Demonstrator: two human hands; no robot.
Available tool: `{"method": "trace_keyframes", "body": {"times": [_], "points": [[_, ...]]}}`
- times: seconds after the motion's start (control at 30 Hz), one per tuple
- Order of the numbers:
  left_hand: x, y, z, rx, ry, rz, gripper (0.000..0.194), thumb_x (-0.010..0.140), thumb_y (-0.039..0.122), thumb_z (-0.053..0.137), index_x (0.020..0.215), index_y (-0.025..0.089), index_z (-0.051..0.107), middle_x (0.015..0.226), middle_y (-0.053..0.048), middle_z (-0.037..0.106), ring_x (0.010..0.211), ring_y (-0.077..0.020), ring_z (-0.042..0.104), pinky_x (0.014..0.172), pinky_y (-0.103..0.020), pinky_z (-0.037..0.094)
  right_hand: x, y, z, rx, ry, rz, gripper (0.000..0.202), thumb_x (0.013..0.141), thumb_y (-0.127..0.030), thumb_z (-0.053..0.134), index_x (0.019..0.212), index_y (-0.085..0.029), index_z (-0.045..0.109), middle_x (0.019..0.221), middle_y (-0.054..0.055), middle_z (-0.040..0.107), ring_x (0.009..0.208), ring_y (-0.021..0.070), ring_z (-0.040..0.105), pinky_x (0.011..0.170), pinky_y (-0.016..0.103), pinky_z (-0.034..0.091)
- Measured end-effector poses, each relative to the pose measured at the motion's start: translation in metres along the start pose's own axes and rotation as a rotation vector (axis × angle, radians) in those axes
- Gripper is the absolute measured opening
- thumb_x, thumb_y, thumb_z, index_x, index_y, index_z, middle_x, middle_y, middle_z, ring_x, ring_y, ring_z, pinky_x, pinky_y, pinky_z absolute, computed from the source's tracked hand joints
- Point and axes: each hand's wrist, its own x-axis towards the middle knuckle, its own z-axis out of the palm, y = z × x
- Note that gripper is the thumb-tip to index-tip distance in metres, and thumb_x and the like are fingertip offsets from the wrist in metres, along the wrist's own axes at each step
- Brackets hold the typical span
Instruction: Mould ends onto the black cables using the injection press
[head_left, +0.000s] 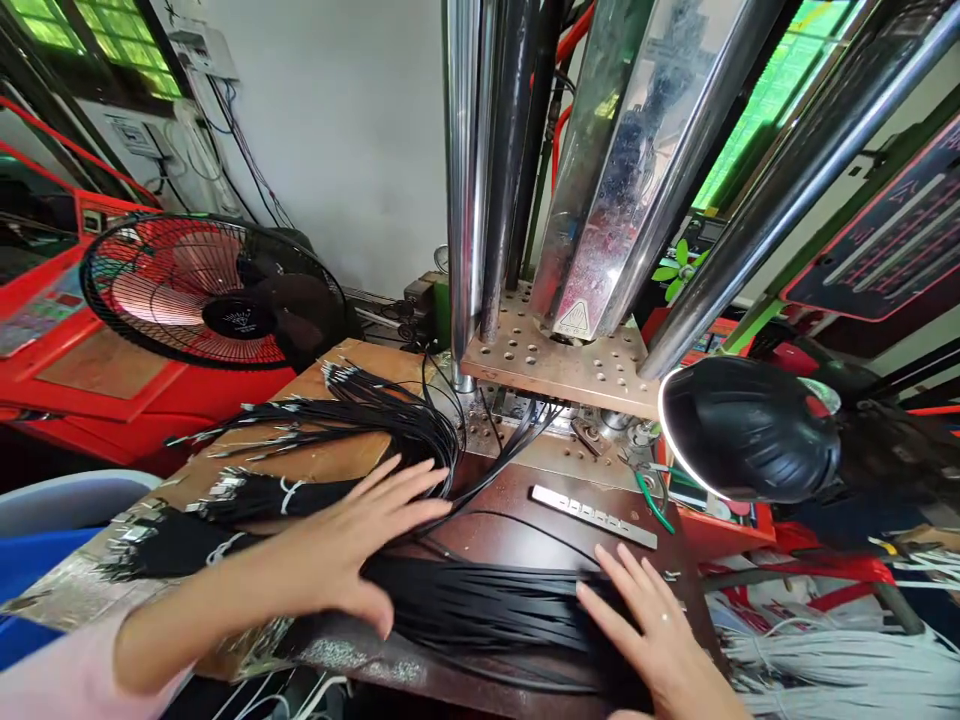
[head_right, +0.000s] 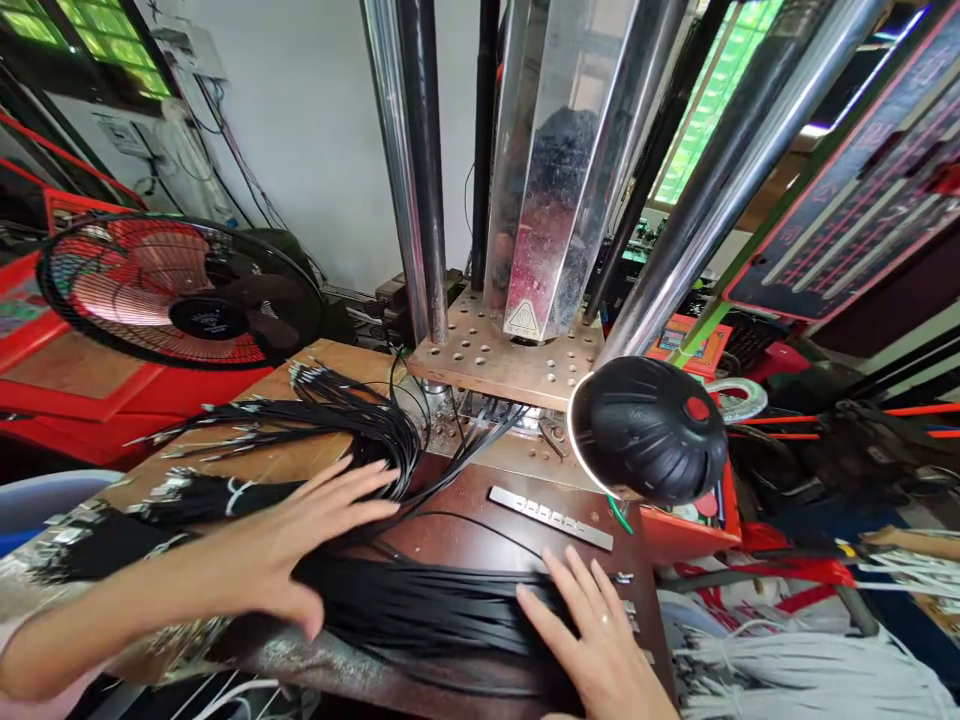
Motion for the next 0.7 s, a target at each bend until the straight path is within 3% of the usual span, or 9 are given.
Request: {"method": "trace_keyframes", "body": {"times": [0.07, 0.13, 0.27, 0.43, 0.57, 0.63, 0.7], "points": [[-0.028, 0.009, 0.019, 0.077, 0.035, 0.005, 0.089, 0.071, 0.06, 0.077, 0.148, 0.035, 0.041, 0.163, -0.008, 0.024, 0.149, -0.034, 0.023, 0.121, -0.057, 0.02, -0.012, -0.011, 0.017, -0.088, 0.057, 0.012, 0.09, 0.08, -0.076, 0.054, 0.154, -0.031, 0.034, 0.161, 0.011, 0.027, 0.14, 0.0378, 0.041, 0.107, 0.049, 0.044], [-0.036, 0.014, 0.035, 0.147, 0.097, 0.008, 0.071, 0.079, 0.048, 0.075, 0.143, 0.037, 0.048, 0.164, -0.007, 0.023, 0.149, -0.0325, 0.024, 0.122, -0.059, 0.014, -0.01, -0.01, 0.03, -0.14, 0.062, 0.079, 0.075, 0.088, -0.062, 0.057, 0.154, -0.037, 0.032, 0.162, 0.008, 0.027, 0.141, 0.0347, 0.039, 0.111, 0.049, 0.039], [-0.017, 0.02, 0.053, 0.232, 0.179, 0.036, 0.043, 0.093, 0.029, 0.06, 0.135, 0.035, 0.057, 0.159, -0.006, 0.035, 0.146, -0.0268, 0.033, 0.122, -0.06, 0.01, 0.001, 0.011, 0.037, -0.054, 0.001, 0.188, 0.062, 0.096, -0.047, 0.053, 0.153, -0.044, 0.029, 0.162, 0.003, 0.028, 0.145, 0.0315, 0.035, 0.115, 0.055, 0.034], [0.01, 0.042, 0.064, 0.218, 0.143, -0.048, 0.034, 0.094, 0.026, 0.055, 0.127, 0.027, 0.065, 0.149, -0.014, 0.049, 0.141, -0.031, 0.041, 0.117, -0.064, 0.024, 0.011, 0.037, 0.015, 0.25, -0.138, 0.282, 0.063, 0.094, -0.054, 0.052, 0.152, -0.043, 0.031, 0.161, 0.002, 0.029, 0.149, 0.0325, 0.025, 0.118, 0.063, 0.024], [0.012, 0.047, 0.047, 0.085, 0.046, -0.069, 0.044, 0.091, 0.044, 0.061, 0.132, 0.029, 0.063, 0.152, -0.016, 0.044, 0.142, -0.0357, 0.039, 0.114, -0.066, 0.028, 0.044, 0.061, -0.002, 0.41, -0.095, 0.285, 0.056, 0.098, -0.051, 0.047, 0.151, -0.038, 0.036, 0.158, 0.003, 0.036, 0.149, 0.0273, 0.026, 0.122, 0.058, 0.019], [0.014, 0.038, 0.025, -0.052, 0.004, -0.083, 0.043, 0.095, 0.047, 0.054, 0.135, 0.033, 0.059, 0.151, -0.01, 0.047, 0.14, -0.0298, 0.044, 0.115, -0.055, 0.035, 0.068, 0.078, -0.001, 0.429, -0.039, 0.273, 0.055, 0.099, -0.049, 0.043, 0.152, -0.034, 0.037, 0.157, 0.003, 0.037, 0.148, 0.0249, 0.028, 0.123, 0.053, 0.021], [0.022, 0.021, 0.001, -0.136, 0.037, -0.153, 0.041, 0.101, 0.04, 0.041, 0.139, 0.034, 0.055, 0.148, -0.004, 0.052, 0.136, -0.0217, 0.049, 0.115, -0.042, 0.039, 0.093, 0.096, 0.005, 0.424, 0.001, 0.265, 0.056, 0.1, -0.05, 0.04, 0.152, -0.03, 0.038, 0.158, 0.002, 0.036, 0.148, 0.0239, 0.03, 0.124, 0.049, 0.023]]}}
